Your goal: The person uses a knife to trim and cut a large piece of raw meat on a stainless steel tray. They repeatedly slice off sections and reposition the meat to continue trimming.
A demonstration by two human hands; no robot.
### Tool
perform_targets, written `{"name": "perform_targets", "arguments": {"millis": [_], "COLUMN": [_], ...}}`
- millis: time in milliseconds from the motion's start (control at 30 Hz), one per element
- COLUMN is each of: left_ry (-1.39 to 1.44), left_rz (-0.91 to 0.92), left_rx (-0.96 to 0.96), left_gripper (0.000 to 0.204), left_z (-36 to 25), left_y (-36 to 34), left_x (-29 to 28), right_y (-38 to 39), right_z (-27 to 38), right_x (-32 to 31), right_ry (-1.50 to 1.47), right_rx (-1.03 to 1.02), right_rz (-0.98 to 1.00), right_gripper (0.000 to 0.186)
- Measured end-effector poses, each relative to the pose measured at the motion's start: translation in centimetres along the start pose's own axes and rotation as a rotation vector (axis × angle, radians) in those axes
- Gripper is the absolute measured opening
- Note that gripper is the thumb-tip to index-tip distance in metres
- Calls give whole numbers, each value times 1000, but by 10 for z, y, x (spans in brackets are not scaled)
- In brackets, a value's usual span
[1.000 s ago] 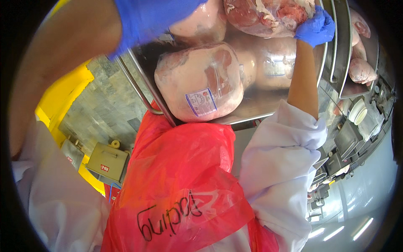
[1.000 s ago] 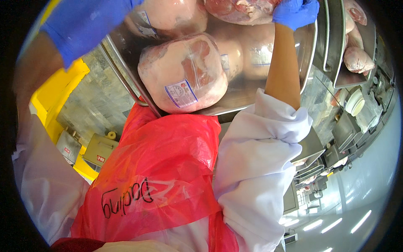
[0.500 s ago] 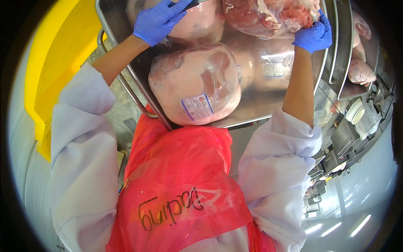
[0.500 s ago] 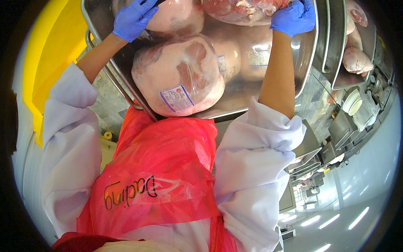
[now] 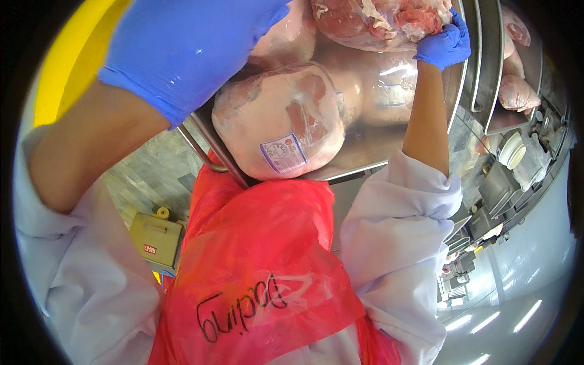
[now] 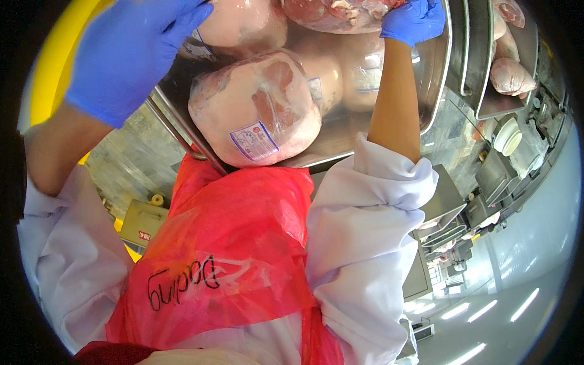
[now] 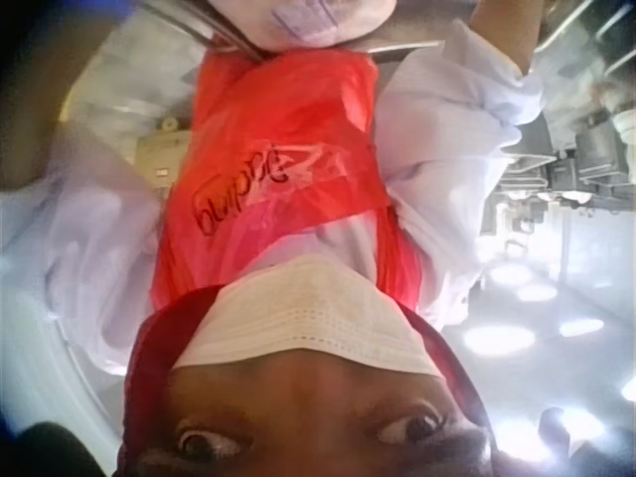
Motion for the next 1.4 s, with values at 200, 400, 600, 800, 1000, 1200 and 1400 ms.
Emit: {"name": "perform_targets", "arguments": {"millis": [200, 400, 600, 800, 1000, 1200, 1400], "left_ry": [325, 177, 110, 272, 171, 464, 129], "left_rz": [-222, -255, -375, 140, 123, -32, -227], "left_rx": [-271, -77, 56, -186, -257, -342, -246], "left_gripper": [45, 47, 57, 59, 51, 59, 49], "left_z": [54, 79, 102, 87, -28, -1, 30], "left_y": [40, 20, -11, 18, 17, 55, 27], "left_x": [95, 201, 191, 133, 1, 155, 201], "right_y": [-2, -2, -3, 1, -2, 2, 1], "right_z": [0, -2, 11, 3, -1, 0, 11], "right_x": [0, -3, -2, 3, -1, -4, -4], "right_ry": [32, 2, 89, 140, 77, 73, 222], "right_rx": [27, 5, -58, -67, -29, 6, -210], "right_rz": [4, 31, 101, 66, 35, 23, 54], "right_gripper": [41, 41, 42, 42, 44, 42, 41]}}
Point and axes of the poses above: each hand's wrist, its own y-axis away from the middle knuckle, its own x-axis out of the palm, z = x × y, the point moved 9 cm from there along -y, towards the middle knuckle, and after that the axes turned 9 degrees about -z, right-handed, at the moved point
